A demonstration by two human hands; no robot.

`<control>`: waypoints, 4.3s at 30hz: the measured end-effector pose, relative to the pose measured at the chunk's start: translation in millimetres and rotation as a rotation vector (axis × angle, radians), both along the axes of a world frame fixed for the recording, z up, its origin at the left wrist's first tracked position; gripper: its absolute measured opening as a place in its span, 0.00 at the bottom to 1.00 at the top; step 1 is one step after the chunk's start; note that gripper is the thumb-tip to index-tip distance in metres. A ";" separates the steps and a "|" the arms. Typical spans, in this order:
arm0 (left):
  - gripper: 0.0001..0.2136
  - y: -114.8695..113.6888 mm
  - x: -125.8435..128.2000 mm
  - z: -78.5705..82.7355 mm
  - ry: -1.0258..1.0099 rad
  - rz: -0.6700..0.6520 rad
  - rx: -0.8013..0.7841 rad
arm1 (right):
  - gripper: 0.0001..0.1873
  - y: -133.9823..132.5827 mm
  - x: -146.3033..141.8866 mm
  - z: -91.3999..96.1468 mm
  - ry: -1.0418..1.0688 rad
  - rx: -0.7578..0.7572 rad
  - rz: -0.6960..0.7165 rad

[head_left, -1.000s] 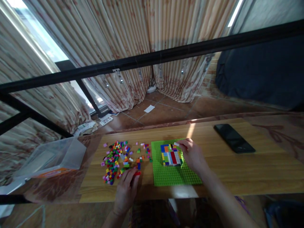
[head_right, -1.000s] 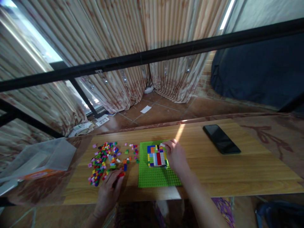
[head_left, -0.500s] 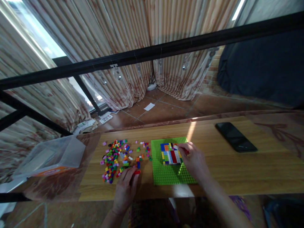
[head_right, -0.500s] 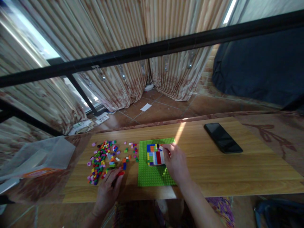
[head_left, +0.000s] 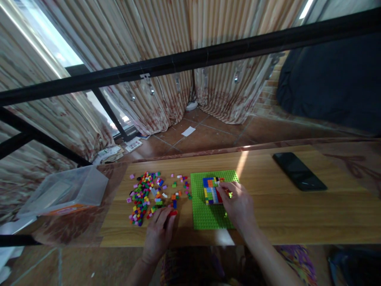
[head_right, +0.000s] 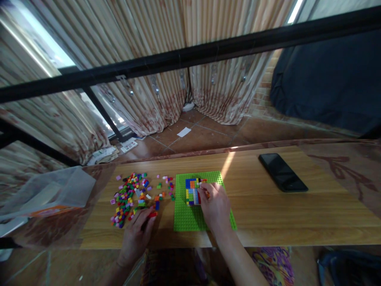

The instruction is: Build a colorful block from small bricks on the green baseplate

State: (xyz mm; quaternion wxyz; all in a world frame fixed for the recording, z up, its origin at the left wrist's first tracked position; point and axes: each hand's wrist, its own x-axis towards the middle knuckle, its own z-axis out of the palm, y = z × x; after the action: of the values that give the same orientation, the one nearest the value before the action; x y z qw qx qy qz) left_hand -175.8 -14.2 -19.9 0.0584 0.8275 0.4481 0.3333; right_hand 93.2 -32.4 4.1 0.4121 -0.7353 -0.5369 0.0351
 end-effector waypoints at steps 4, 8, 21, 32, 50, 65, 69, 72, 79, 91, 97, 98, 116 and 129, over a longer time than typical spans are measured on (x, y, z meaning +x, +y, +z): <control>0.10 -0.4 0.1 0.7 -0.003 -0.004 -0.020 | 0.12 -0.3 1.1 1.2 -0.002 0.004 0.050; 0.10 -1.2 1.1 1.1 -0.012 -0.007 -0.048 | 0.13 -2.1 7.0 6.3 0.036 0.025 0.087; 0.09 -2.7 1.8 2.2 -0.004 -0.003 -0.092 | 0.16 2.3 11.1 1.7 0.183 -0.010 0.059; 0.09 -3.9 2.1 2.9 -0.012 -0.001 -0.123 | 0.13 4.4 11.0 10.2 0.362 -0.049 0.056; 0.11 -11.2 14.0 26.1 -0.492 0.085 -0.461 | 0.15 -12.3 -6.6 33.2 0.283 0.116 0.123; 0.09 -44.1 61.5 82.2 -0.902 -0.192 -0.854 | 0.11 -51.1 -79.2 45.5 0.691 0.041 0.486; 0.09 -44.0 63.7 85.5 -0.892 -0.237 -0.893 | 0.09 -55.2 -74.3 49.9 0.654 0.087 0.506; 0.10 -41.2 65.7 85.6 -0.914 -0.201 -0.925 | 0.09 -57.4 -70.2 50.1 0.617 0.070 0.534; 0.11 -40.2 72.6 78.4 -0.895 -0.172 -0.943 | 0.10 -60.0 -63.3 41.2 0.585 -0.010 0.502; 0.13 -30.5 73.6 50.5 -0.781 -0.067 -0.883 | 0.15 -55.5 -15.7 26.4 0.757 -0.025 0.236; 0.11 -23.9 45.4 18.4 -0.317 -0.023 -0.589 | 0.17 -15.9 42.3 20.2 0.412 -0.053 0.170; 0.09 -23.3 42.1 14.8 -0.279 -0.019 -0.556 | 0.17 -8.8 47.3 20.1 0.357 -0.070 0.173; 0.05 -21.5 42.9 9.7 -0.121 -0.036 -0.402 | 0.12 46.6 76.3 13.4 0.243 -0.295 0.472; 0.05 -21.7 45.6 10.3 -0.115 -0.026 -0.378 | 0.19 58.6 87.6 -3.3 0.505 -0.373 0.615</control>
State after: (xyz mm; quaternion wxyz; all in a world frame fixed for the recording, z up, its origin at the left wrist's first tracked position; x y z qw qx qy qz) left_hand -130.2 -35.9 -9.6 0.2426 0.7871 0.4879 0.2891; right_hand 180.8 26.1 0.9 0.3612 -0.5714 -0.5976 0.4312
